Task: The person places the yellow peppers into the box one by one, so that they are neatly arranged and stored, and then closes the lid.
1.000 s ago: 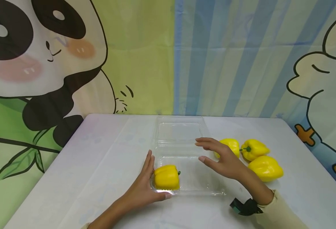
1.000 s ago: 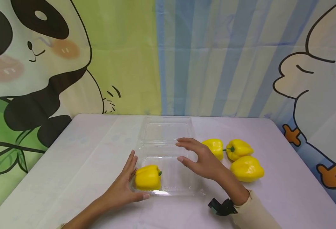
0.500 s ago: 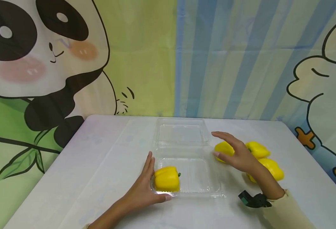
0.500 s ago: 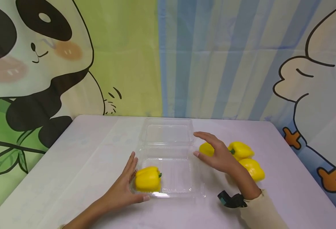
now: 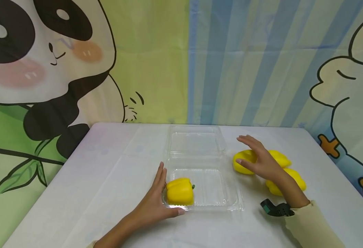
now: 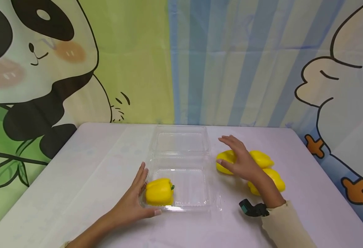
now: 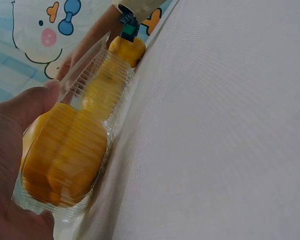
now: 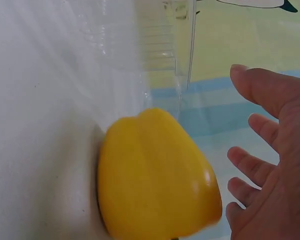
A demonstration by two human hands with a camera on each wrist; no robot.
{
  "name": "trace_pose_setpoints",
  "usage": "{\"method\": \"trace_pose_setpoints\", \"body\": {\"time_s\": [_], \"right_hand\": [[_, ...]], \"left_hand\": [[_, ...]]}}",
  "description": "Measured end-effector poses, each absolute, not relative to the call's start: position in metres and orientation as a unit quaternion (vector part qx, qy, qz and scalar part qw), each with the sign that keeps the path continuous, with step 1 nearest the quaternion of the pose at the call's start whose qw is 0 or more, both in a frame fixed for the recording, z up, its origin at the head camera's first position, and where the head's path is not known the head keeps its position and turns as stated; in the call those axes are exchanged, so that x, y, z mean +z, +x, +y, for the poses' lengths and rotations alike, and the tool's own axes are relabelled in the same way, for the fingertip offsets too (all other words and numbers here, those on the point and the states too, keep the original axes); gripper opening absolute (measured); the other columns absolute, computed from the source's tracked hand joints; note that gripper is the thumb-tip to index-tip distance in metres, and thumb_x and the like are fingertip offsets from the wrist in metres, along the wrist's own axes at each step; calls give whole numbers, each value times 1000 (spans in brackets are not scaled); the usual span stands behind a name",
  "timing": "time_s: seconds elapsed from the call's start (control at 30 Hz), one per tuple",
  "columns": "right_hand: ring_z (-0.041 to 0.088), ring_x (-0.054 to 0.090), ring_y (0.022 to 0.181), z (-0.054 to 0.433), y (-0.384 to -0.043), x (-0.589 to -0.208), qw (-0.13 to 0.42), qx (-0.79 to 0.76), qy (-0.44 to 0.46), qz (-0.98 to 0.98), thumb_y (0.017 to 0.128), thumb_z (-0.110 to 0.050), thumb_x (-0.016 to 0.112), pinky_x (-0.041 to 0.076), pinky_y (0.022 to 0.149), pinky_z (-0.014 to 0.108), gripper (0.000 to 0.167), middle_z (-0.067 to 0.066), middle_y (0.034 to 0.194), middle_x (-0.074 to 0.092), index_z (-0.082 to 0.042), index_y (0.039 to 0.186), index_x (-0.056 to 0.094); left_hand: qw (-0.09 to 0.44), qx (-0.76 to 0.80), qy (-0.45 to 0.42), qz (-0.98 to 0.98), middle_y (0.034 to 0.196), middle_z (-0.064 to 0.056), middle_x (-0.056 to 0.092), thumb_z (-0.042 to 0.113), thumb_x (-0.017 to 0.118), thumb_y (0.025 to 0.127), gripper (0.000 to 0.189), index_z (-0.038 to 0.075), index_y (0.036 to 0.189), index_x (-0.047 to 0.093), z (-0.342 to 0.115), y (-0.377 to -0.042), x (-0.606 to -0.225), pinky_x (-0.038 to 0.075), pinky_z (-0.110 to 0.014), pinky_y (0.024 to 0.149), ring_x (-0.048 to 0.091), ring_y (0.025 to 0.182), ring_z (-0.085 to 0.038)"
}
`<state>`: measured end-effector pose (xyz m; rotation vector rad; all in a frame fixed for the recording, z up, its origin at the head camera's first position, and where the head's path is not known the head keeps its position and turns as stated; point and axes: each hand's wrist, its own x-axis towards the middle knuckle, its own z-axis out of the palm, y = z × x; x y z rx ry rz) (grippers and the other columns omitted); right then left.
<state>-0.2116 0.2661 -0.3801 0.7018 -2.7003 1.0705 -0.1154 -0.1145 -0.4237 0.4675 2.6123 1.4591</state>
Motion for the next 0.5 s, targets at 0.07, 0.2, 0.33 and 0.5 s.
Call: {"method": "trace_pose_setpoints", "body": {"time_s": [0.07, 0.2, 0.33, 0.5], "right_hand": [[37, 11, 145, 268, -212, -379, 78, 353, 235, -902, 86, -22, 76, 15, 103, 74, 72, 13, 155, 30, -15, 148, 41], [38, 7, 145, 274, -212, -378, 73, 350, 234, -904, 85, -23, 77, 11, 102, 76, 74, 15, 156, 27, -16, 149, 40], [38, 6, 145, 278, -213, -380, 55, 340, 225, -911, 86, -26, 76, 12, 101, 77, 75, 14, 157, 25, -18, 150, 39], [39, 6, 145, 281, -214, -380, 12, 319, 217, -922, 86, -33, 75, 17, 100, 76, 76, 14, 159, 20, -16, 150, 38]], "left_hand": [[57, 482, 155, 860, 157, 24, -16, 48, 89, 63, 133, 30, 156, -4, -115, -116, -424, 29, -50, 109, 30, 141, -29], [57, 482, 155, 860, 157, 23, -16, 48, 89, 63, 133, 31, 155, -5, -115, -115, -424, 30, -51, 108, 31, 140, -30], [59, 482, 154, 861, 157, 23, -17, 48, 89, 63, 133, 30, 156, -5, -115, -115, -423, 29, -52, 108, 31, 140, -30], [59, 484, 155, 859, 157, 23, -17, 48, 89, 63, 133, 30, 156, -4, -115, -115, -423, 28, -52, 109, 31, 140, -31]]}}
